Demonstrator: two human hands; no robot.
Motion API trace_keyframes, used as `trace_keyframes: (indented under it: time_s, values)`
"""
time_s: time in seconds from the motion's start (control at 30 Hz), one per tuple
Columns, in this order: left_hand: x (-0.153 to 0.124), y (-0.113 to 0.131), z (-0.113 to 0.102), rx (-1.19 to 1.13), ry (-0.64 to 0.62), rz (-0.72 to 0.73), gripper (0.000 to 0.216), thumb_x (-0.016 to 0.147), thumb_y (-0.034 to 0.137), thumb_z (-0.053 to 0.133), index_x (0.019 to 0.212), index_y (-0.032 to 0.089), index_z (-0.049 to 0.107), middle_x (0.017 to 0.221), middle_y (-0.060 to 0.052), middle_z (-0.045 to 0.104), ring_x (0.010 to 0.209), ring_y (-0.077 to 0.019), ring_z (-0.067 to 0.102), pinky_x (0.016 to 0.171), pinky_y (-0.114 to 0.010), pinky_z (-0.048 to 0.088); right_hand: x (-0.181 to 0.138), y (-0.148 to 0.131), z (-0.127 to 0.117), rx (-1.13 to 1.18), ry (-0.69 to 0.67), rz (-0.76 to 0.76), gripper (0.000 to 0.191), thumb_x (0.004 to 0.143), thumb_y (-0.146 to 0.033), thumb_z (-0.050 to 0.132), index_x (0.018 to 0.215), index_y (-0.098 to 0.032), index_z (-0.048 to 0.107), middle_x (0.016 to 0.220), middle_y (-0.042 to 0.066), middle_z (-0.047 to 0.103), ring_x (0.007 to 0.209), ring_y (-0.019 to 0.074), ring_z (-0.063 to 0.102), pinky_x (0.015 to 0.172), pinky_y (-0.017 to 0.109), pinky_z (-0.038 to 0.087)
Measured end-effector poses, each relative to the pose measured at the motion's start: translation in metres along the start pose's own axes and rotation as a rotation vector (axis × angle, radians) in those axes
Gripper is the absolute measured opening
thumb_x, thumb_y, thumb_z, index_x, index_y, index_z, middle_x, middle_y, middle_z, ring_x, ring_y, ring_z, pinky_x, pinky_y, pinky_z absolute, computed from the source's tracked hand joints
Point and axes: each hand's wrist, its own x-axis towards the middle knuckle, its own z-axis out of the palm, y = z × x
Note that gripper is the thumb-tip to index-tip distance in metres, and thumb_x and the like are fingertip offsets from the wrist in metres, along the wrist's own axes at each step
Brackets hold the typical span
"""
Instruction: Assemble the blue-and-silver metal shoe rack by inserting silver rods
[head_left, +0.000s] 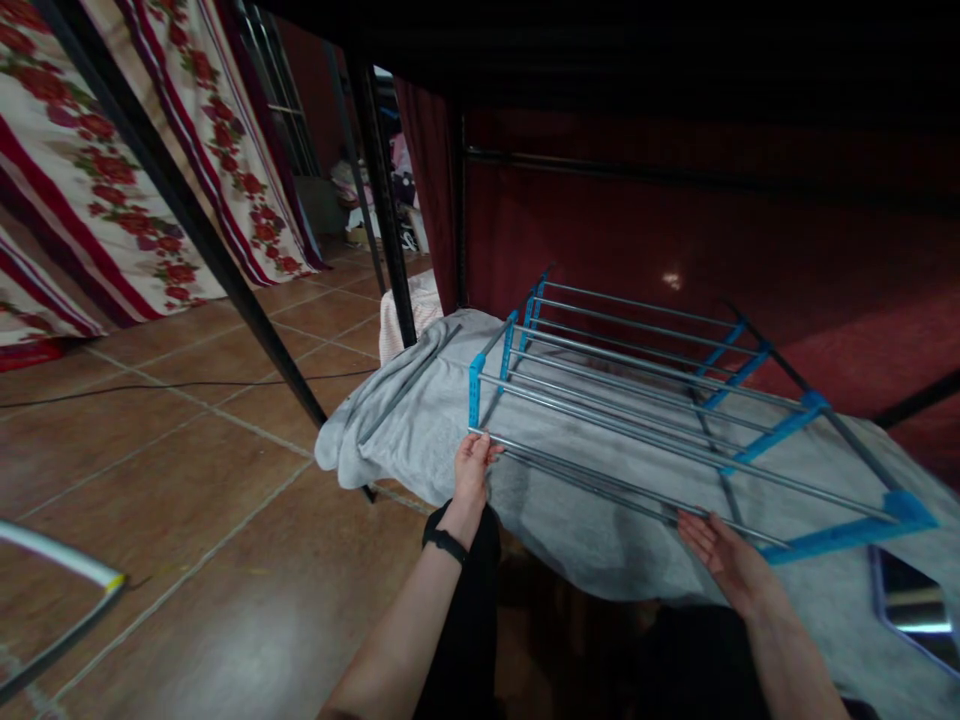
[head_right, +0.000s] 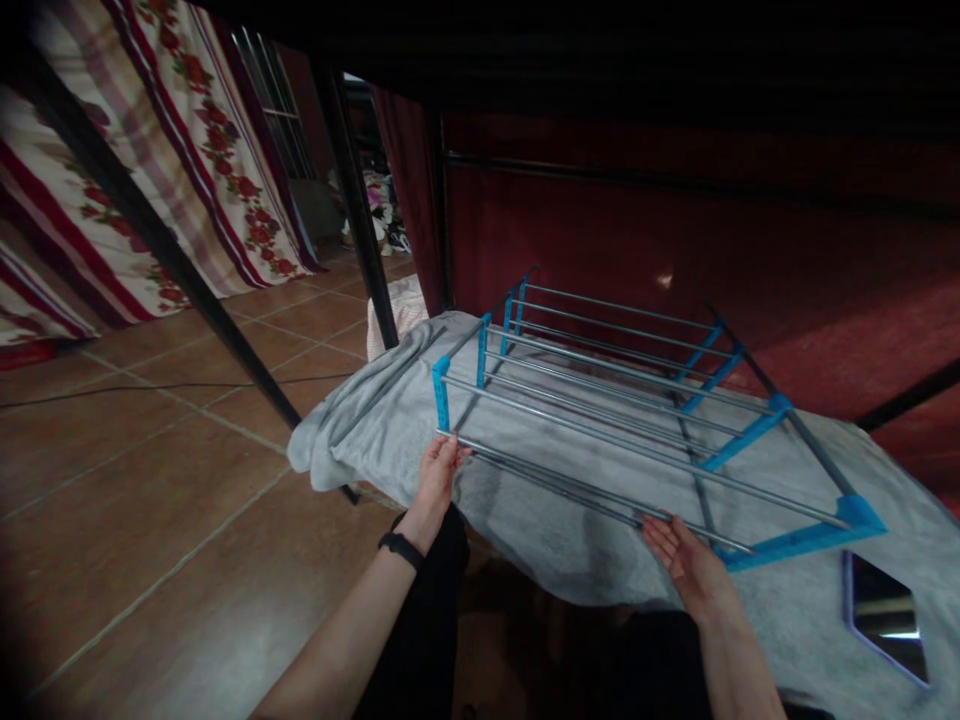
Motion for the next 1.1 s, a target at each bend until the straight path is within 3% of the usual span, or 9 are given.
trace_keyframes:
  time_s: [0.07,0.23,0.43,0.53,0.6,0.67,0.77,0.93,1.1]
  values:
    - [0.000,0.000,0.000,0.012,-0.007,-0.008,0.044,0.066,0.049,0.082,0.086,0.019,0.058,0.081,0.001,0.065,0.067,-0.0110,0.068,0.055,-0.019,0.040,-0.004,0.003,0.005,-0.077,-0.069,0.022,0.010,0.087,-0.023,0.062,0.092,-0.018,0.070,0.105,0.016,0.075,0.093,0.0212,0.075,0.084,0.030,0.062]
    - [0.000,0.001,-0.001,0.025,-0.007,-0.007,0.046,0.065,0.051,0.083,0.085,0.019,0.058,0.080,0.000,0.066,0.067,-0.0117,0.068,0.055,-0.020,0.041,-0.018,0.007,0.017,-0.216,-0.164,0.012,0.031,0.072,-0.029,0.081,0.100,-0.017,0.072,0.110,0.015,0.075,0.098,0.0241,0.074,0.088,0.034,0.061]
    - [0.000,0.001,0.000,0.032,0.009,-0.003,0.046,0.065,0.051,0.083,0.089,0.019,0.061,0.079,0.000,0.067,0.067,-0.0114,0.067,0.055,-0.020,0.040,-0.036,0.027,0.046,-0.404,-0.232,-0.213,0.049,0.067,-0.051,0.083,0.103,-0.020,0.072,0.109,0.012,0.075,0.099,0.0242,0.072,0.094,0.037,0.057]
    - [-0.001,0.001,-0.001,0.043,0.016,-0.001,0.044,0.066,0.049,0.083,0.090,0.018,0.063,0.078,-0.002,0.069,0.067,-0.0113,0.065,0.056,-0.020,0.041,-0.046,0.047,0.076,-0.532,-0.157,-0.405,0.046,0.071,-0.059,0.075,0.096,-0.021,0.072,0.097,0.011,0.075,0.089,0.0248,0.071,0.094,0.044,0.056]
    - [-0.001,0.002,-0.002,0.053,0.018,0.002,0.043,0.066,0.049,0.083,0.089,0.018,0.065,0.077,-0.003,0.069,0.067,-0.0116,0.065,0.058,-0.021,0.042,-0.052,0.058,0.103,-0.669,-0.115,-0.590,0.037,0.078,-0.056,0.068,0.097,-0.024,0.071,0.100,0.010,0.074,0.096,0.0258,0.069,0.100,0.047,0.051]
    - [-0.001,0.004,-0.002,0.062,0.017,0.007,0.042,0.065,0.049,0.083,0.087,0.017,0.066,0.076,-0.004,0.070,0.066,-0.0120,0.064,0.059,-0.022,0.043,-0.058,0.066,0.134,-0.823,-0.187,-0.788,0.029,0.087,-0.047,0.058,0.105,-0.027,0.070,0.113,0.009,0.071,0.110,0.0262,0.064,0.108,0.048,0.045]
    - [-0.002,0.006,-0.002,0.070,0.014,0.016,0.042,0.064,0.049,0.084,0.086,0.017,0.066,0.076,-0.005,0.070,0.066,-0.0126,0.063,0.058,-0.023,0.043,-0.063,0.070,0.182,-1.050,-0.298,-1.008,0.035,0.095,-0.031,0.043,0.122,-0.026,0.063,0.129,0.010,0.064,0.124,0.0258,0.056,0.111,0.049,0.041]
    - [-0.003,0.007,-0.003,0.080,0.012,0.035,0.042,0.065,0.049,0.083,0.087,0.017,0.067,0.074,-0.004,0.070,0.064,-0.0131,0.063,0.058,-0.024,0.043,-0.058,0.072,0.245,-1.414,-0.388,-1.156,0.044,0.095,-0.017,0.035,0.134,-0.021,0.054,0.132,0.012,0.061,0.122,0.0259,0.056,0.107,0.045,0.041]
    - [-0.003,0.008,-0.005,0.089,0.005,0.052,0.044,0.064,0.052,0.083,0.086,0.018,0.066,0.070,-0.002,0.068,0.063,-0.0132,0.062,0.058,-0.024,0.042,-0.047,0.074,0.280,-1.654,-0.424,-1.185,0.038,0.097,-0.018,0.037,0.132,-0.024,0.053,0.118,0.010,0.067,0.108,0.0228,0.062,0.096,0.036,0.045]
